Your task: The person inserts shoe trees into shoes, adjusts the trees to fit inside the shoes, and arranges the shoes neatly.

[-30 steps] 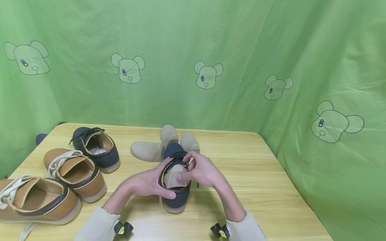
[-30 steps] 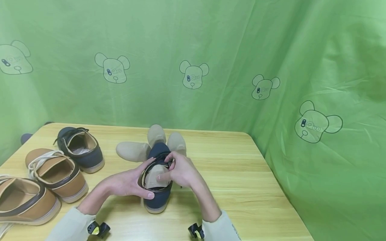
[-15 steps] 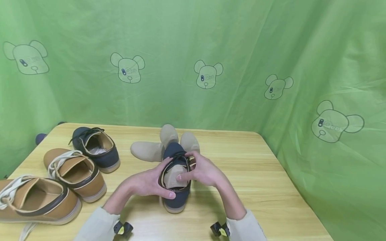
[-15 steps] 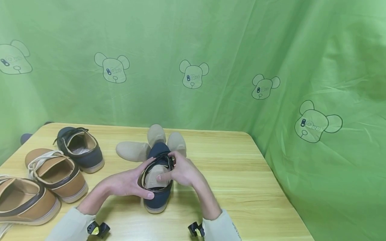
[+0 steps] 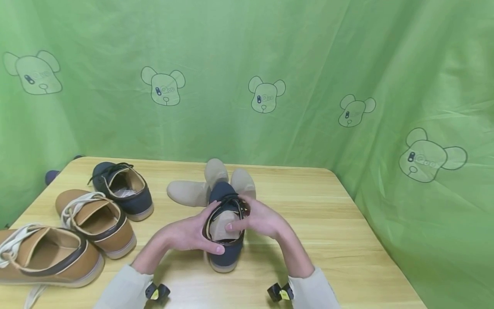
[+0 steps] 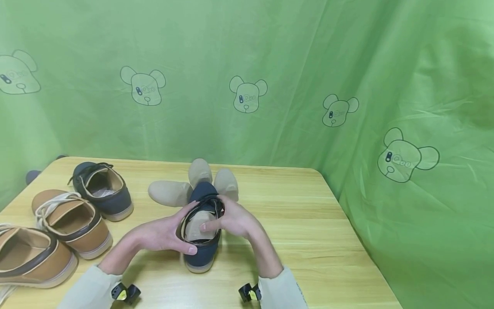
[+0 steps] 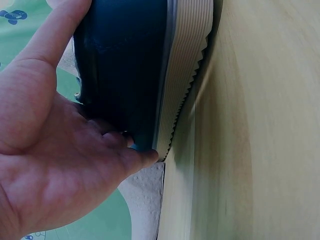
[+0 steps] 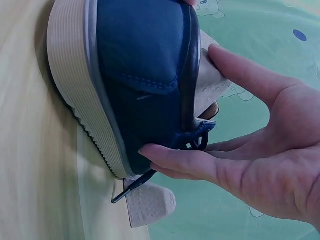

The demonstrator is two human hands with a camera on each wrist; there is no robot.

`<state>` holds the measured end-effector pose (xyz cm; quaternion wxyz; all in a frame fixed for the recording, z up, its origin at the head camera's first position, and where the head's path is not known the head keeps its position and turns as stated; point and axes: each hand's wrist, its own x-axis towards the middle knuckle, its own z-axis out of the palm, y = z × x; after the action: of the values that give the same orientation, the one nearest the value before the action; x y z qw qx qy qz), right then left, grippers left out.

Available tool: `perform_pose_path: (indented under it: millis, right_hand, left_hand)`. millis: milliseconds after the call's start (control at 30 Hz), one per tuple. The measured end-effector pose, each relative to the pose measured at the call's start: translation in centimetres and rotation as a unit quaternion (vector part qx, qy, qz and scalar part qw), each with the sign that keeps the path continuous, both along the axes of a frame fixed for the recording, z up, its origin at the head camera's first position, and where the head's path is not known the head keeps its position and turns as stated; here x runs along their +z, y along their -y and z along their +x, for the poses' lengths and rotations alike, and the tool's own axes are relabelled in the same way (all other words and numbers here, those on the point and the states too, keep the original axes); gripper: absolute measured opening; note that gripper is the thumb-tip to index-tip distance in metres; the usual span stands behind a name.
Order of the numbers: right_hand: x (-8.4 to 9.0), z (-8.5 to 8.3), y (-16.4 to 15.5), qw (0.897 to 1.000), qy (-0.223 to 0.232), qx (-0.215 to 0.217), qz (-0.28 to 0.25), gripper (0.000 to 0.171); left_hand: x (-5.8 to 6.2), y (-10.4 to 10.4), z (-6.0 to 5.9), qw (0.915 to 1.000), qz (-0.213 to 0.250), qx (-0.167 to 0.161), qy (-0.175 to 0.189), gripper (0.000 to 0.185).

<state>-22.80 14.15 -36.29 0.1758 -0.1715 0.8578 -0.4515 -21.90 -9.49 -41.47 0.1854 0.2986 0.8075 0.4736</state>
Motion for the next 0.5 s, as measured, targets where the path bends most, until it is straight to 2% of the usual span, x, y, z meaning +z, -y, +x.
perform_pose_path:
  millis: [233, 500]
  right_hand:
    - [-0.15, 0.15, 0.1, 0.999, 0.001, -0.019, 0.03, 0.102]
    - [-0.18, 0.11, 0.05, 0.999, -0.009, -0.013, 0.038, 0.099]
  left_hand:
    - [0.06, -0.05, 0.07, 1.0, 0.004, -0.005, -0.001, 0.122]
    - [0.18, -0.05, 0.16, 1.0, -0.001, -0.003, -0.001, 0.122]
